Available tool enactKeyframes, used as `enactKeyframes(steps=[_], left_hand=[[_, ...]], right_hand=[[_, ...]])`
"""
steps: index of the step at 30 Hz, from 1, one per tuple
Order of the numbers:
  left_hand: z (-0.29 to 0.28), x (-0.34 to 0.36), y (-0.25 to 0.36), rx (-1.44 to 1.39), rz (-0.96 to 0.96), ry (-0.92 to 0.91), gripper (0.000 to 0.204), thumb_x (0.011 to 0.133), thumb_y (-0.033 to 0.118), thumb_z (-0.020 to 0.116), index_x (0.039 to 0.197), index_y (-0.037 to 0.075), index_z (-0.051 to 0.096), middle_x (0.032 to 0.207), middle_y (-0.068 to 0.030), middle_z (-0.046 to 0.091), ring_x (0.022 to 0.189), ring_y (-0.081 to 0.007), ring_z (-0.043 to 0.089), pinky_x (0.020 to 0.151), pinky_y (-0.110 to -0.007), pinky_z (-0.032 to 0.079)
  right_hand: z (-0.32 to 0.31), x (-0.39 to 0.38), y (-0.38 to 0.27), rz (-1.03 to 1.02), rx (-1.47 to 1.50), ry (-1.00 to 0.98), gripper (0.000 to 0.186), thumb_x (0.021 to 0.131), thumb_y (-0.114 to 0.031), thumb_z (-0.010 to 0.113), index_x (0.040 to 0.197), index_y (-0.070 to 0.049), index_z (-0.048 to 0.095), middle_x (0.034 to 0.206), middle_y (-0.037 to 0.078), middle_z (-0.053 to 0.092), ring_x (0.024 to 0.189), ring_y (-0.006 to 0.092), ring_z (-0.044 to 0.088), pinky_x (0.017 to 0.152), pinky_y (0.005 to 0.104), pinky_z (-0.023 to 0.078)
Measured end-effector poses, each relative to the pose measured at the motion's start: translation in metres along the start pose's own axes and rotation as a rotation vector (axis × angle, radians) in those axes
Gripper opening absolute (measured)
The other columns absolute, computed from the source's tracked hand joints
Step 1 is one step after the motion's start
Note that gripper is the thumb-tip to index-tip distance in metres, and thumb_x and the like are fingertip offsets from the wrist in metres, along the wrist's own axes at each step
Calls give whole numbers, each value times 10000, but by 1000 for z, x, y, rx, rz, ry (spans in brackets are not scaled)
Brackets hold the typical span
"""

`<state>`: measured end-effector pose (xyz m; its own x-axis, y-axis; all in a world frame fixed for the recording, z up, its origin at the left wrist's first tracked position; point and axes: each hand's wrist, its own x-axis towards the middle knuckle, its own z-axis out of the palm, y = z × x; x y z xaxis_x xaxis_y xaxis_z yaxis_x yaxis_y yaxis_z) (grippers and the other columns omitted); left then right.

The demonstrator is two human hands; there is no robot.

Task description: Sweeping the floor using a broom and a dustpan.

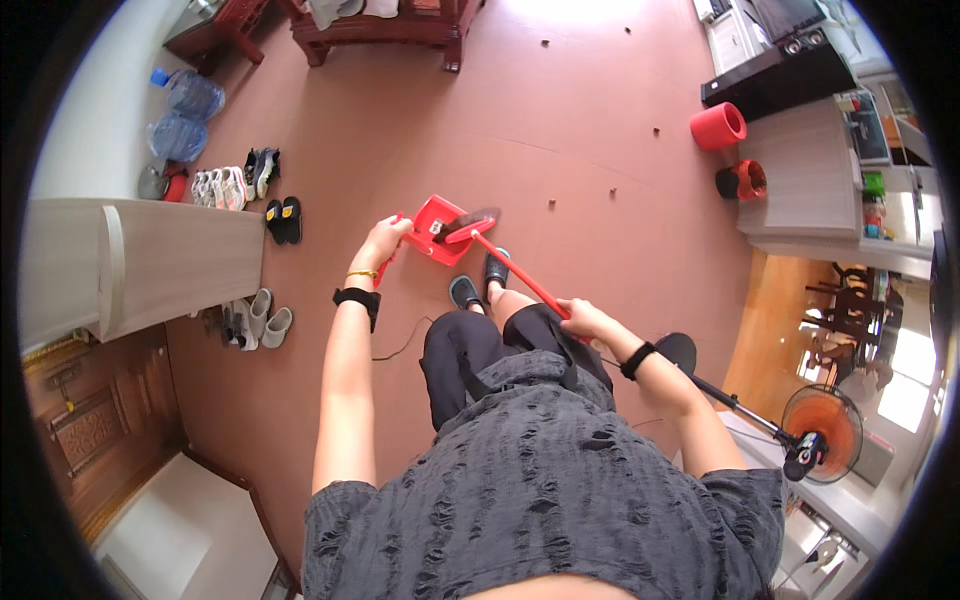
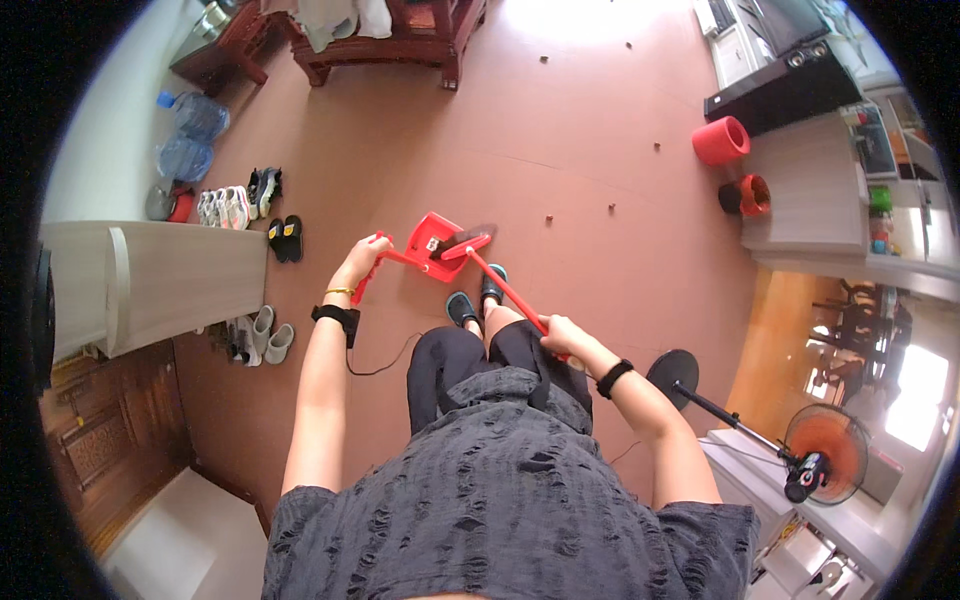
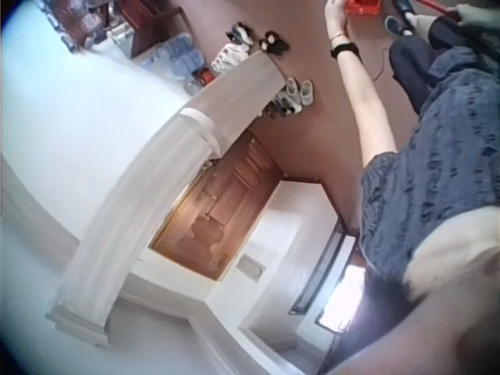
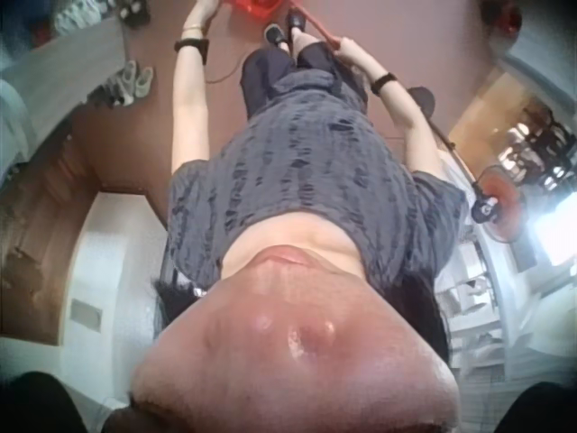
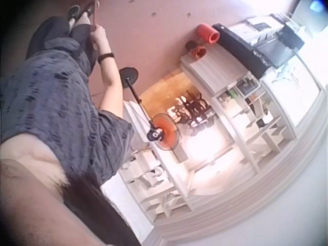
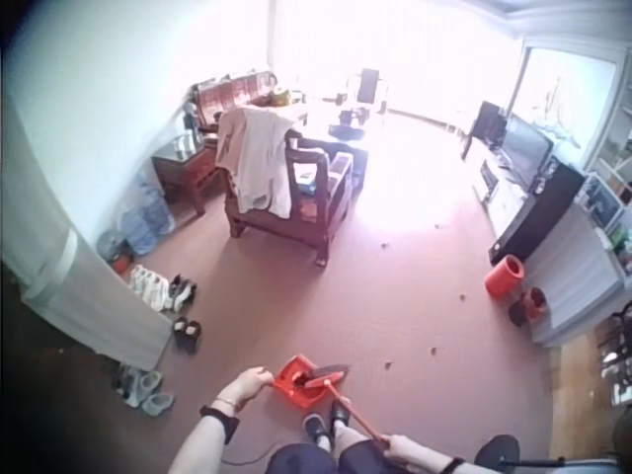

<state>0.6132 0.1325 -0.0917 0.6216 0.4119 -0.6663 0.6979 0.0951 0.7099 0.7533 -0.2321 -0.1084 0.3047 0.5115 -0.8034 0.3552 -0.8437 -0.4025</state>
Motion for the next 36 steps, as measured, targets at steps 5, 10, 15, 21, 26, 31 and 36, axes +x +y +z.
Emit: enactKeyframes(steps=[5,10,15,21,26,31,36], left_hand=[[-2,3,2,-1,21,-28,250,763,321,497,754,73,526,601,-1,452,484,-102,406,447,-263,335],[11,-1,1,-3,17,-25,224,790,328,470,783,112,532,588,25,437,450,-70,368,409,-229,286],[28,-19,-1,-5,18,13,209,781,304,461,796,107,529,598,35,436,471,-65,381,405,-225,292],[98,-50,-13,-3,28,78,112,771,204,490,809,102,519,580,44,419,454,-53,387,402,-229,320],[160,-83,-12,-31,-35,170,182,733,183,483,874,82,538,629,46,428,513,-48,393,468,-206,330],[207,-107,16,-149,-47,210,198,751,180,477,911,85,543,596,42,409,463,-47,382,412,-211,333],[254,-111,23,-104,-105,202,159,759,186,481,889,113,536,597,51,404,441,-46,358,403,-209,314]], right_hand=[[-33,-66,25,65,202,-118,607,755,-113,583,1322,-71,371,739,88,602,517,114,539,506,267,482],[-50,-122,43,150,650,-185,555,817,-91,563,1333,-86,358,631,4,521,479,77,487,441,235,439],[-56,-129,81,156,794,-157,568,813,-96,575,1337,-121,359,616,-13,499,456,62,464,409,221,421],[-118,-114,153,-9,695,-59,560,795,-101,568,1323,-100,382,631,-3,515,459,65,480,409,231,432],[-199,-85,203,-34,580,27,517,790,-91,550,1291,-84,422,600,1,509,438,67,465,393,222,409],[-254,-23,232,-40,581,126,447,802,-78,531,1234,-22,432,581,22,478,423,95,470,360,259,416],[-276,34,250,12,470,235,232,759,-62,525,983,-1,524,568,79,545,462,141,550,408,287,471]])
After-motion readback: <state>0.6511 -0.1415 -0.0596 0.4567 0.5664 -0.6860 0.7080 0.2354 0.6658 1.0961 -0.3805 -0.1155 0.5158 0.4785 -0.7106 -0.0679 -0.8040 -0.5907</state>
